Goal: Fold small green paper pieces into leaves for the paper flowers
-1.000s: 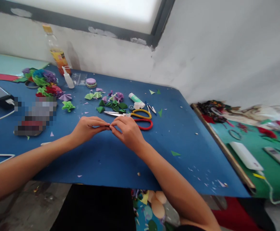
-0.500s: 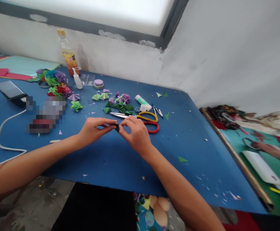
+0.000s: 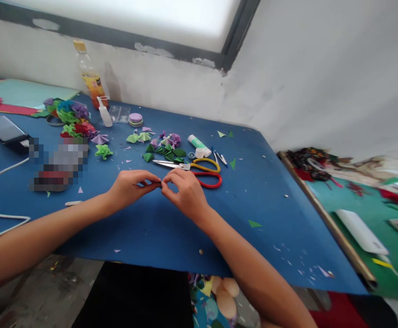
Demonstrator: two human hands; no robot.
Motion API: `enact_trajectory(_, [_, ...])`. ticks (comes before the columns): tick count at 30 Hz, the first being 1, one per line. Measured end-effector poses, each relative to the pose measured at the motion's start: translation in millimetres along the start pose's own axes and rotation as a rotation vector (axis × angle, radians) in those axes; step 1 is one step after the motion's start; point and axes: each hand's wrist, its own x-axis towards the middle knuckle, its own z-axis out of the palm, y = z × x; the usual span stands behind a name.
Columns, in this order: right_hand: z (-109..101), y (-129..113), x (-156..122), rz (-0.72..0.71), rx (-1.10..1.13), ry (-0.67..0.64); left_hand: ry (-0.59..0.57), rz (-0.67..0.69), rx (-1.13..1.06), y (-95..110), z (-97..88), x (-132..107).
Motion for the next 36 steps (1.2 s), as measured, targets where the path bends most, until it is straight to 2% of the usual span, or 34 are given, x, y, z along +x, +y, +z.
enact_trajectory(5, [0.2,0.9,0.4,-0.032,0.085,-0.09,-0.05,-0.049,-0.039,1.9,-2.2,0.8])
enact_trajectory(9, [-0.9,0.6,1.1,-0.01,0.155,-0.104,-0.071,-0.08,-0.118,4.2,-2.2,1.2])
enact_trajectory(13, [-3.7,5.4,2.5,0.004,0.254,-0.101,-0.029,-0.243,-0.277,5.0,-2.2,4.0])
enact_trajectory(15, [-3.2,10.3,2.5,0.04,0.328,-0.111,0.005,-0.338,-0.362,3.8,-2.4,5.8])
enact_trajectory(18, [0.4,16.3,1.1,0.161,0.485,-0.1,-0.004,-0.437,-0.495,1.3,-2.5,7.9])
enact_trajectory(21, [4.3,16.9,-0.6,0.237,0.563,-0.081,-0.053,-0.464,-0.555,0.9,-2.2,8.4])
enact_trajectory(25, [7.2,14.1,-2.2,0.229,0.511,-0.076,-0.114,-0.477,-0.632,3.6,-1.2,8.1])
enact_trajectory(28, [6.7,16.2,-2.4,0.156,0.427,-0.044,-0.126,-0.551,-0.714,6.5,-1.2,9.0])
enact_trajectory(33, [-2.4,26.8,-0.7,-0.181,0.116,-0.003,-0.057,-0.65,-0.808,8.8,-2.8,11.9])
enact_trajectory(36, [-7.6,29.4,-0.3,-0.308,-0.047,0.037,-0.033,-0.722,-0.816,8.6,-3.1,12.5])
